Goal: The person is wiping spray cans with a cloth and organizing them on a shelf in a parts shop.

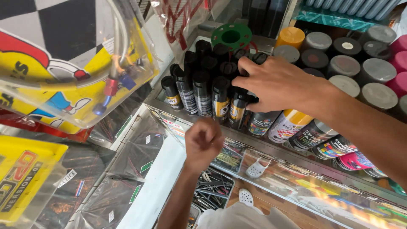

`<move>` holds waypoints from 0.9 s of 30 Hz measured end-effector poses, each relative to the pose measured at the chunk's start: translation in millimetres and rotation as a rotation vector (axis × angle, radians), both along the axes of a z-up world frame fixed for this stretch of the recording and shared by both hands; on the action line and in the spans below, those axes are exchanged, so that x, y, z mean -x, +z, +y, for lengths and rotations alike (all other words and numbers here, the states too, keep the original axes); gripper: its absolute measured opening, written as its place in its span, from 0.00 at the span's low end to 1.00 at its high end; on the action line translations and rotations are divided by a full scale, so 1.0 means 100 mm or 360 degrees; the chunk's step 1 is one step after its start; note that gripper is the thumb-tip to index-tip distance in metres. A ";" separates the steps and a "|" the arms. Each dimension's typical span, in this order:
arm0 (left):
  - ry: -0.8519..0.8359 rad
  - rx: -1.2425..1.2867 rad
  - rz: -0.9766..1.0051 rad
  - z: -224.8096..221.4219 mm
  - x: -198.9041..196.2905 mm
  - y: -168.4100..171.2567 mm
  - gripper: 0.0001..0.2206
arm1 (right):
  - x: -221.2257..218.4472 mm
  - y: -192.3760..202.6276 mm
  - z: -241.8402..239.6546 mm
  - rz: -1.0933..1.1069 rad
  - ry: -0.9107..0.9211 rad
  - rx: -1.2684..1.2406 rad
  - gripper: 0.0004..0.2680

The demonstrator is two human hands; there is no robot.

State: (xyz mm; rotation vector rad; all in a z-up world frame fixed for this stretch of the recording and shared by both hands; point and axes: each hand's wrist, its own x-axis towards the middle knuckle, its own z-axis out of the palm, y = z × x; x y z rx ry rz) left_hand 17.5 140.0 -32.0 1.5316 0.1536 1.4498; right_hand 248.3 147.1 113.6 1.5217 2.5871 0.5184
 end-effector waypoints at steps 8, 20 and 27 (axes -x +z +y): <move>-0.2099 0.0217 0.0560 -0.38 0.78 -0.84 0.22 | 0.07 -0.02 -0.11 -0.0258 0.0241 -0.0111 0.22; -0.0272 -0.0002 0.0721 -0.50 0.47 0.09 0.40 | 0.47 0.50 -1.15 0.0386 0.0190 0.0245 0.21; -0.1263 0.0667 0.0564 -0.87 0.72 -0.70 0.19 | 0.94 -0.59 -1.49 0.2145 0.0133 0.0059 0.18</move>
